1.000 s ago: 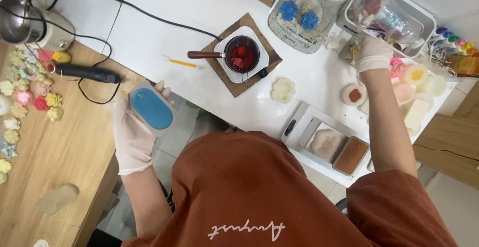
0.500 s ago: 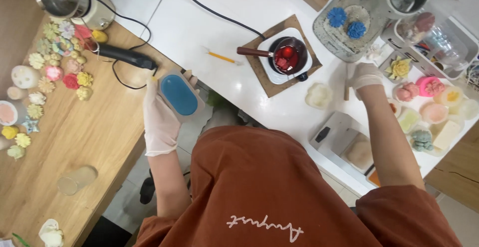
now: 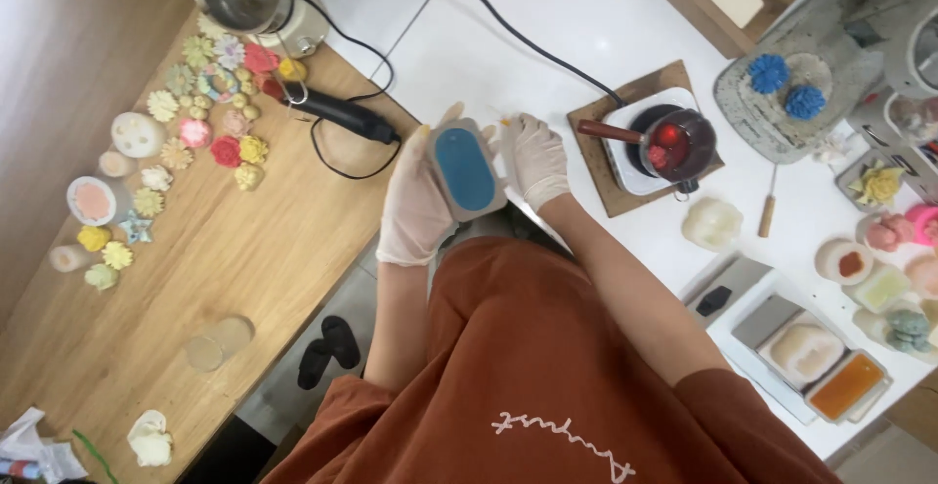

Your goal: Applying melted soap/wax to detailed molds and assembling small decorative flower shapes.

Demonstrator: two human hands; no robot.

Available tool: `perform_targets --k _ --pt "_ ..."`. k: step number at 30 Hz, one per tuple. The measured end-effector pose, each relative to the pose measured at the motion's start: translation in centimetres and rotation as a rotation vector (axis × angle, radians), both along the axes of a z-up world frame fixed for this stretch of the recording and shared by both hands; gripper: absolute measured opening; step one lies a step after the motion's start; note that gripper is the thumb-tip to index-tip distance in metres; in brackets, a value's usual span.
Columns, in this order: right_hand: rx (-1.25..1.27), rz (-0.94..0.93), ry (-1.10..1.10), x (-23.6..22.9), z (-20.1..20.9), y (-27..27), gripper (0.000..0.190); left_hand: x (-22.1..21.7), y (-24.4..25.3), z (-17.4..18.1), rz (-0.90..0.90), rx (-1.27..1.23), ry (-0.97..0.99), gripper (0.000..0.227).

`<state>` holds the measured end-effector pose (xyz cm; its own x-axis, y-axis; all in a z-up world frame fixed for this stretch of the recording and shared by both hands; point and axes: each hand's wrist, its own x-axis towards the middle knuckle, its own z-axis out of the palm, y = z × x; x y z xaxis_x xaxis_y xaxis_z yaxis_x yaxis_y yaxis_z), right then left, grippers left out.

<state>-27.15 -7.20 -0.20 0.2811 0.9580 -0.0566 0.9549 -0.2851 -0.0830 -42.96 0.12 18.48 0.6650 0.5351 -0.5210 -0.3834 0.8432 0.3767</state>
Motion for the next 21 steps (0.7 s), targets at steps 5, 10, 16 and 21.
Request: perform_targets --k 5,10,16,21 --pt "-0.445 -0.117 0.140 0.1 2.4 2.3 0.047 -0.2 0.2 -1.9 -0.048 -0.012 -0.172 0.061" --pt "-0.435 -0.154 0.385 0.7 -1.2 -3.1 0.041 1.9 0.5 -1.7 -0.074 0.079 -0.160 0.070" --pt "-0.098 -0.180 0.648 -0.4 10.7 -7.8 0.046 5.1 1.7 -1.3 -0.139 0.001 -0.147 0.071" --pt "0.229 -0.594 1.654 3.2 14.8 -12.8 0.035 9.0 1.4 -0.2 -0.230 0.031 -0.285 0.075"
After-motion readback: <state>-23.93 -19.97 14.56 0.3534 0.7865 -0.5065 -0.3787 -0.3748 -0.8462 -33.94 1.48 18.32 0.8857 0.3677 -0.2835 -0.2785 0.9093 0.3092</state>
